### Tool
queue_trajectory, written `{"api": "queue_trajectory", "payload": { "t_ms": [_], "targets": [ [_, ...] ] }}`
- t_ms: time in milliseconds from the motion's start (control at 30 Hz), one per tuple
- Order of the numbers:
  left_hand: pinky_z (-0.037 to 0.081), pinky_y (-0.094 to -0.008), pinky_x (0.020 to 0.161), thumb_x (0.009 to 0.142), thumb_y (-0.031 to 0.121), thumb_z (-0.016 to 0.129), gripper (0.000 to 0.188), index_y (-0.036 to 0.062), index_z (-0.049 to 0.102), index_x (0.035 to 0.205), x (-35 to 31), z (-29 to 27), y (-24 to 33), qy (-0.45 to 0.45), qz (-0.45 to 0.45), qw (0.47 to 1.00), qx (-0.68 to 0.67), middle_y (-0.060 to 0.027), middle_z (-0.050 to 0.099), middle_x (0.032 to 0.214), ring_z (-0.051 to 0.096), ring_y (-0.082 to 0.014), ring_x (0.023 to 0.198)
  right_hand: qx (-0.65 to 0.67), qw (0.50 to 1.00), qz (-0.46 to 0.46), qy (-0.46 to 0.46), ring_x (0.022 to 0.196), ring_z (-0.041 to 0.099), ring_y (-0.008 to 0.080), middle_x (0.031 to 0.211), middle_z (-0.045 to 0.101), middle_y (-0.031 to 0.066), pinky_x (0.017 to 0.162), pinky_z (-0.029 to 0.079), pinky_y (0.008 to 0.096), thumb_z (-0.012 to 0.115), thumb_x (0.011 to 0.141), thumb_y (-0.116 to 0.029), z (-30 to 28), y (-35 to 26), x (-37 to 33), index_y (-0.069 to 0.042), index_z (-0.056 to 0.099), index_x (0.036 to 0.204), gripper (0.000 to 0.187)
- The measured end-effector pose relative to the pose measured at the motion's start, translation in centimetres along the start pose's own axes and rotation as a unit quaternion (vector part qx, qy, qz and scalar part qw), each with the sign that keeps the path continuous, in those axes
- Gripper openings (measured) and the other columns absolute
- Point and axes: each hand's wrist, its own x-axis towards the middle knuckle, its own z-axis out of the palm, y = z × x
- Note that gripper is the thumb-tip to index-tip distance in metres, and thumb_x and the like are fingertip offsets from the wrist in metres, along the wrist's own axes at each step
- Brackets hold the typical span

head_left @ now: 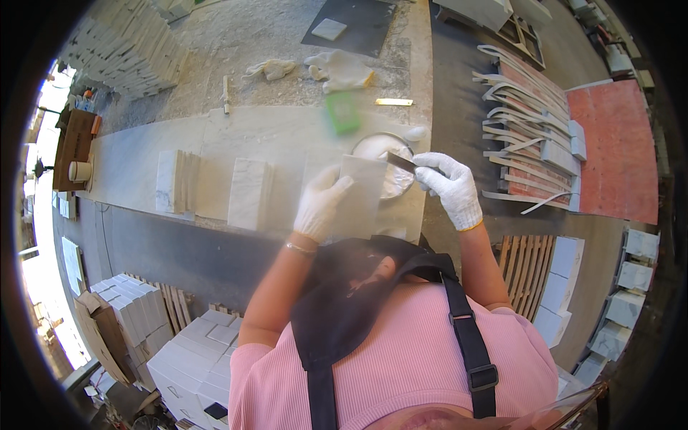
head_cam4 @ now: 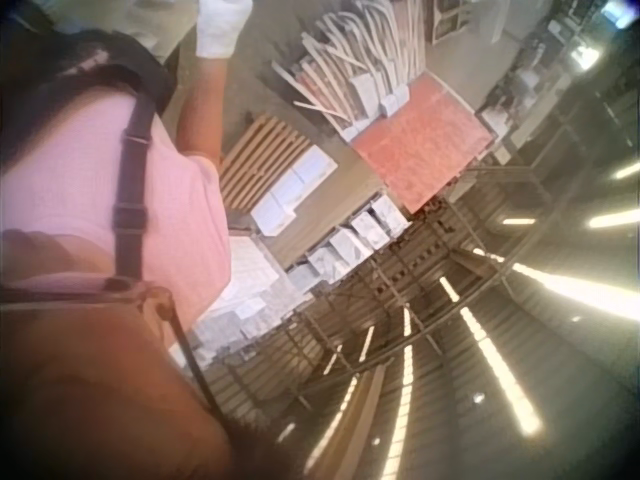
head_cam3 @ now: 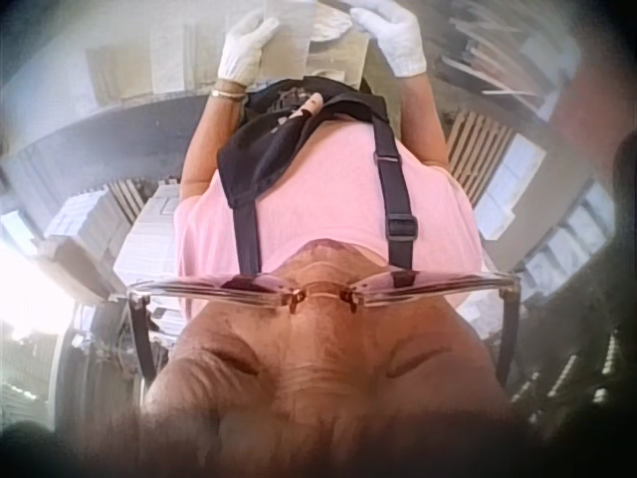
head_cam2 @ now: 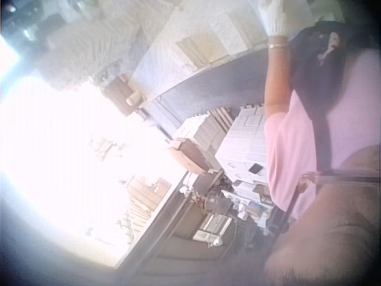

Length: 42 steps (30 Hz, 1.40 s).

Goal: The person applies a white paste to rectangular tiles using a small metal spatula and a green plastic scraper. They spread the paste evenly on each tile, then stack the treated tiles on a nearby pile.

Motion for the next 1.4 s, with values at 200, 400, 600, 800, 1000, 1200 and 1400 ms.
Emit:
{"api": "queue_trajectory", "payload": {
  "t_ms": [200,400,600,800,1000,1200,1400],
  "targets": [
    [0.051,-0.028,0.09,0.1,0.014,0.062,0.037,-0.004,0.062,0.132,-0.1,0.04,0.29,-0.005,-0.004,1.0,0.015,-0.0064,0.069,0.117,0.062,-0.0117,0.102,-0.038,0.999,-0.03,0.003,0.076,0.061,0.0045,0.091,0.073,0.0006,0.065,0.047,0.0203,0.07,0.094,-0.008,0.2,0.16,-0.19,-0.003,0.074,0.116,0.022],
    [0.051,-0.0278,0.09,0.099,0.015,0.063,0.038,-0.0043,0.062,0.132,-0.07,-0.03,0.32,0.002,-0.002,0.999,0.036,-0.0058,0.069,0.115,0.062,-0.0115,0.101,-0.08,0.991,-0.103,0.024,0.092,0.069,0.0116,0.103,0.076,0.0053,0.084,0.055,0.0255,0.071,0.093,-0.001,0.43,0.49,-0.39,0.001,0.074,0.114,0.022],
    [0.051,-0.0278,0.089,0.099,0.015,0.063,0.038,-0.004,0.062,0.132,-0.03,-0.04,0.38,-0.002,-0.004,1.0,0.027,-0.0058,0.069,0.115,0.062,-0.0114,0.102,-0.14,0.976,-0.162,0.043,0.095,0.07,0.0118,0.106,0.077,0.0088,0.087,0.055,0.0266,0.073,0.092,-0.001,0.41,0.52,-0.6,0.001,0.075,0.111,0.02],
    [0.051,-0.0277,0.089,0.099,0.016,0.063,0.037,-0.0036,0.062,0.131,-0.06,-0.02,0.36,-0.001,-0.002,1.0,0.027,-0.0058,0.069,0.115,0.062,-0.0114,0.101,-0.135,0.976,-0.159,0.067,0.087,0.069,0.011,0.1,0.076,0.0052,0.079,0.055,0.0257,0.073,0.092,-0.002,0.49,0.22,-0.45,0.0,0.075,0.112,0.021],
    [0.051,-0.0291,0.09,0.098,0.017,0.065,0.038,-0.0039,0.063,0.13,-0.14,0.0,0.45,-0.001,-0.011,1.0,0.01,-0.0064,0.069,0.115,0.062,-0.0124,0.102,-0.003,0.999,-0.035,0.006,0.071,0.06,0.0045,0.088,0.072,0.0007,0.062,0.045,0.0205,0.07,0.094,-0.01,0.21,-0.07,-0.36,-0.004,0.074,0.115,0.023],
    [0.051,-0.0293,0.089,0.098,0.018,0.066,0.038,-0.0039,0.064,0.129,-0.25,0.04,0.58,-0.002,-0.013,1.0,0.0,-0.0064,0.069,0.114,0.062,-0.0125,0.101,-0.014,1.0,-0.005,-0.007,0.071,0.059,0.0048,0.087,0.072,0.0006,0.062,0.044,0.0198,0.07,0.094,-0.011,0.44,0.13,-0.02,-0.004,0.074,0.114,0.022],
    [0.051,-0.0289,0.088,0.098,0.017,0.066,0.036,-0.0039,0.065,0.127,-0.19,0.06,0.54,-0.002,-0.01,1.0,-0.005,-0.006,0.069,0.113,0.061,-0.0119,0.101,-0.039,0.999,-0.022,0.0,0.072,0.058,0.004,0.088,0.071,0.0,0.064,0.045,0.0202,0.069,0.093,-0.008,0.28,0.22,-0.29,-0.002,0.074,0.113,0.021]
  ]
}}
